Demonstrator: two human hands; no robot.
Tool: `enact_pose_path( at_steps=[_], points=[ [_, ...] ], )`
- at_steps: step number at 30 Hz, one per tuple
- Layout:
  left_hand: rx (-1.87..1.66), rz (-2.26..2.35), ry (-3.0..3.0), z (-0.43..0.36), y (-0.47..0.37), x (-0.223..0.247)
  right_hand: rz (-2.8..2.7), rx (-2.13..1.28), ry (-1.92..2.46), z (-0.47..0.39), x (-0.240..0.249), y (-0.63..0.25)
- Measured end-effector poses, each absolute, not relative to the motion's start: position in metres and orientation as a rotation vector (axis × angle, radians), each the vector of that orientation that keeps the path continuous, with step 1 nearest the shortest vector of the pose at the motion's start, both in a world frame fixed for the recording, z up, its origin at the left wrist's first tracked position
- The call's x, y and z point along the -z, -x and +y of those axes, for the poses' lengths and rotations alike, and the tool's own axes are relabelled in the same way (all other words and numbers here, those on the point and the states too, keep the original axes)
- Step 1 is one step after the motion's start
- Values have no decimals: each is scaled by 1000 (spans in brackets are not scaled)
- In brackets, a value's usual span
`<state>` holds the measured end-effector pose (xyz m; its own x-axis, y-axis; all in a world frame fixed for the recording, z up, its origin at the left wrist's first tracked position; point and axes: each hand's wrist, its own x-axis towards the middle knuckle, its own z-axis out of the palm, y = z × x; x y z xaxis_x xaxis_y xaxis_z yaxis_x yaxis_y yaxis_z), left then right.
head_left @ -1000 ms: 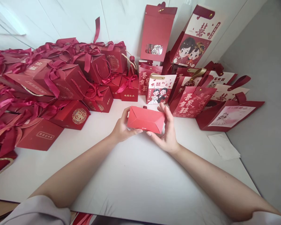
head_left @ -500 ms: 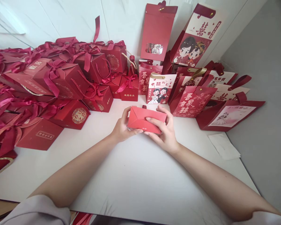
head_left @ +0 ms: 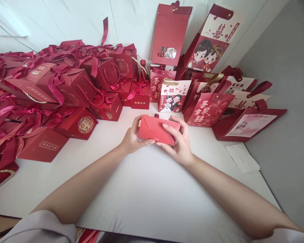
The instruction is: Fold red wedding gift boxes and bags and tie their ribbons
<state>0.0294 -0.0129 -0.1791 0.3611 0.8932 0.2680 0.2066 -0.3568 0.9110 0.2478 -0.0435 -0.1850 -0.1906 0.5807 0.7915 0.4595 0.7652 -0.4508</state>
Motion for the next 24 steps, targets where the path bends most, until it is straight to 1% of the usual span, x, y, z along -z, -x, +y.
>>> enact_pose_path(
  at_steps=[24],
  points=[
    [-1035, 971, -1780, -14, -30, 179, -1845, -141, 839, -45, 183, -247]
  ],
)
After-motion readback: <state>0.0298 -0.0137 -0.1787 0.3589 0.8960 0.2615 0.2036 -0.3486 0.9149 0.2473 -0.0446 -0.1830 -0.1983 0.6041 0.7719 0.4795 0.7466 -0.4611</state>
